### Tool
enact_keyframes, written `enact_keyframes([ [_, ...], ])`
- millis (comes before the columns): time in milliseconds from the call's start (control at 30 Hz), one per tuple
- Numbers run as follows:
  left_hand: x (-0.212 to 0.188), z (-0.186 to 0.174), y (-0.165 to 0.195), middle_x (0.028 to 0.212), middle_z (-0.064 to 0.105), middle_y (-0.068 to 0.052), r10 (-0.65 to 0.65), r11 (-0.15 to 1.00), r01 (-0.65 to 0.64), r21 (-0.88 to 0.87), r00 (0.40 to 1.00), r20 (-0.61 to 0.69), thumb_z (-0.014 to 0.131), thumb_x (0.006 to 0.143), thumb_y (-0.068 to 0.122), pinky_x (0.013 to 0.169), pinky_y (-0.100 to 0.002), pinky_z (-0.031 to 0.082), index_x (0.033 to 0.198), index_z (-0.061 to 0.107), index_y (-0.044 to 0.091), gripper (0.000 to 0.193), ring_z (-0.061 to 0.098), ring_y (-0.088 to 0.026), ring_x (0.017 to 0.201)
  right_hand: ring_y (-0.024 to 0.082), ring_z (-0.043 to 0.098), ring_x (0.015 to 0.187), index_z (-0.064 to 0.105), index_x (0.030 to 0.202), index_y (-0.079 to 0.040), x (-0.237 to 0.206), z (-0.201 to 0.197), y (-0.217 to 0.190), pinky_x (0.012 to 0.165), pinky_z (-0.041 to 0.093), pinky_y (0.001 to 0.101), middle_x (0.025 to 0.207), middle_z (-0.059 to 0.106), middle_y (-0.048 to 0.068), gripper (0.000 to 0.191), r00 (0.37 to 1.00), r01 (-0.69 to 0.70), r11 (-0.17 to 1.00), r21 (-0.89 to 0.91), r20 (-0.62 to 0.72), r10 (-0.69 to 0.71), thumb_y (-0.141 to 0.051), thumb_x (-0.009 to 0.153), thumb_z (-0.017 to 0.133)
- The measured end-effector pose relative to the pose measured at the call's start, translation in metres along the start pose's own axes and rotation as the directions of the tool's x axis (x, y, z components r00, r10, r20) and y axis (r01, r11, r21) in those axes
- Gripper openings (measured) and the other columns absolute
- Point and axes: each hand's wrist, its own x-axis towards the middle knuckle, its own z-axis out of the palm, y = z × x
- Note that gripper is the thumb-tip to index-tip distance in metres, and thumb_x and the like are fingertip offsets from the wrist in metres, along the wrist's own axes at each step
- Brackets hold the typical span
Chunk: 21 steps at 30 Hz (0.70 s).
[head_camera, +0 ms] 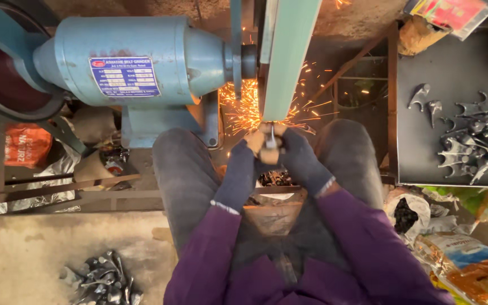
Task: The person sits at a belt grinder and grinds small metal tool parts one at a time, holding each piece against the moving belt with both hands while sparks fly, then places finished pieces into a container and takes new parts from a tray.
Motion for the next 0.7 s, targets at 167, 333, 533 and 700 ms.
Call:
enact_keyframes([
  [167,-0.009,-0.007,-0.015,0.092,0.071,-0.008,0.444,0.69,-0.387,0.612,0.894,0.066,0.068,0.098,0.025,0.066,-0.028,0.053,0.107,0.071,0.0,0.028,0.064,-0.013,0.079,0.01,0.062,0.106,0.051,0.14,-0.005,-0.032,0.005,-0.013,0.09,0.053,0.0256,0.125,0.062,0.003,0.076,0.99,0.093,0.912,-0.399,-0.062,-0.128,0.002,0.072,0.083],
  [333,-0.009,-0.015,-0.015,0.096,0.069,-0.006,-0.059,0.997,0.049,0.066,0.987,0.152,0.061,0.103,0.028,0.071,-0.034,0.057,0.107,0.067,0.003,0.027,0.068,-0.017,0.081,0.008,0.06,0.101,0.053,0.146,-0.007,-0.037,0.011,-0.025,0.088,0.051,0.024,0.112,0.063,0.002,0.066,0.996,-0.037,0.997,0.074,0.081,0.031,-0.002,0.085,0.077],
  [533,-0.003,-0.005,-0.007,0.112,0.069,-0.012,-0.06,0.994,0.08,-0.069,0.965,0.254,0.048,0.105,0.039,0.084,-0.043,0.059,0.123,0.062,0.006,0.04,0.069,-0.025,0.093,0.003,0.054,0.073,0.059,0.13,-0.003,-0.008,0.006,-0.018,0.06,0.043,0.0197,0.098,0.067,0.001,0.042,0.987,-0.161,0.954,0.253,0.063,0.149,-0.013,0.091,0.072],
  [700,0.0,-0.011,-0.009,0.126,0.067,-0.015,-0.072,0.997,0.077,-0.01,0.961,0.268,0.043,0.112,0.04,0.098,-0.05,0.056,0.129,0.058,0.0,0.046,0.067,-0.028,0.108,0.003,0.052,0.068,0.062,0.123,-0.003,0.001,-0.006,0.007,0.056,0.039,0.0193,0.088,0.06,-0.003,0.032,0.992,-0.122,0.913,0.39,0.074,0.101,-0.012,0.095,0.073],
])
